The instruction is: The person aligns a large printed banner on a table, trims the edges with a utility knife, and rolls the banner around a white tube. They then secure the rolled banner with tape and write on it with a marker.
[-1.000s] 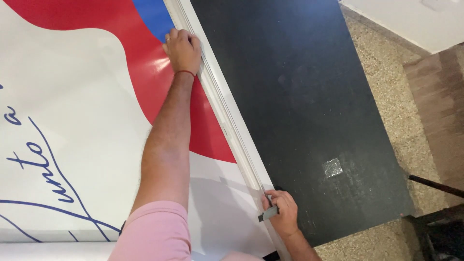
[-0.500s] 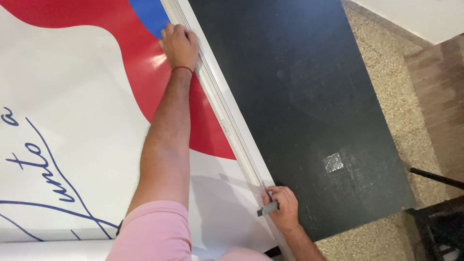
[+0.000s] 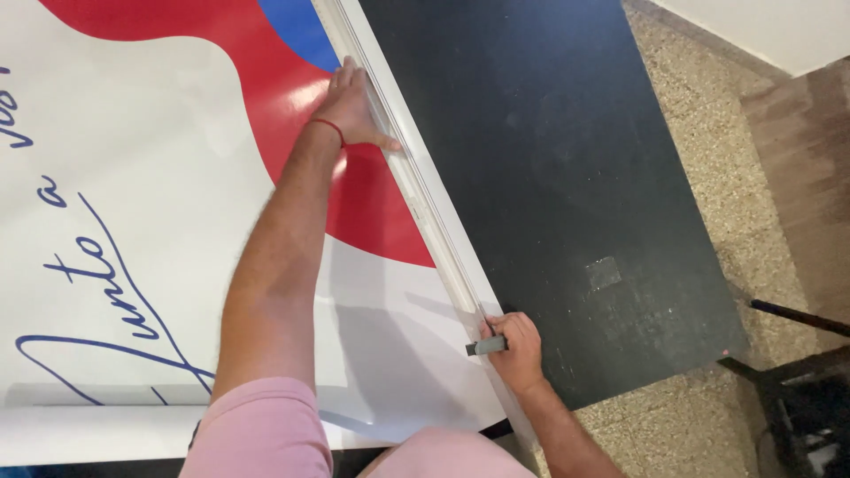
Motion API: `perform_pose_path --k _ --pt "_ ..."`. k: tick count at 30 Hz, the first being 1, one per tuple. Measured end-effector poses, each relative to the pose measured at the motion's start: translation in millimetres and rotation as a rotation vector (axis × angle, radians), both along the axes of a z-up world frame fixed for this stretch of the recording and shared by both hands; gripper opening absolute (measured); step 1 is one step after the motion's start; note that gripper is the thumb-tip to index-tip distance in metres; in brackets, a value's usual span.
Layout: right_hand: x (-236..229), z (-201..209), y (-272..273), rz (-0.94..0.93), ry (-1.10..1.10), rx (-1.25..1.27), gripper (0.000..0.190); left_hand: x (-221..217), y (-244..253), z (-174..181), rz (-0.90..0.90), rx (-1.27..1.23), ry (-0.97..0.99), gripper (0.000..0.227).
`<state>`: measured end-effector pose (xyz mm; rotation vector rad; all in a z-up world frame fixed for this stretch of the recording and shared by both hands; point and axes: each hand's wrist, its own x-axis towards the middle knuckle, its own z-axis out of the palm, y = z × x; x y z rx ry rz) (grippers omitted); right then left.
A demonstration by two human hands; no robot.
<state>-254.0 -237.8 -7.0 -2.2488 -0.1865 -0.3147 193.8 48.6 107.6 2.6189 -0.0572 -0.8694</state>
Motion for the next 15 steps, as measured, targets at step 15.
perform_pose_path --k 15 --pt "12.8 -0.7 -14.0 -0.105 0.375 0.072 0.018 -59.6 -15.8 -39.9 -0.188 0.287 -0.239 0.168"
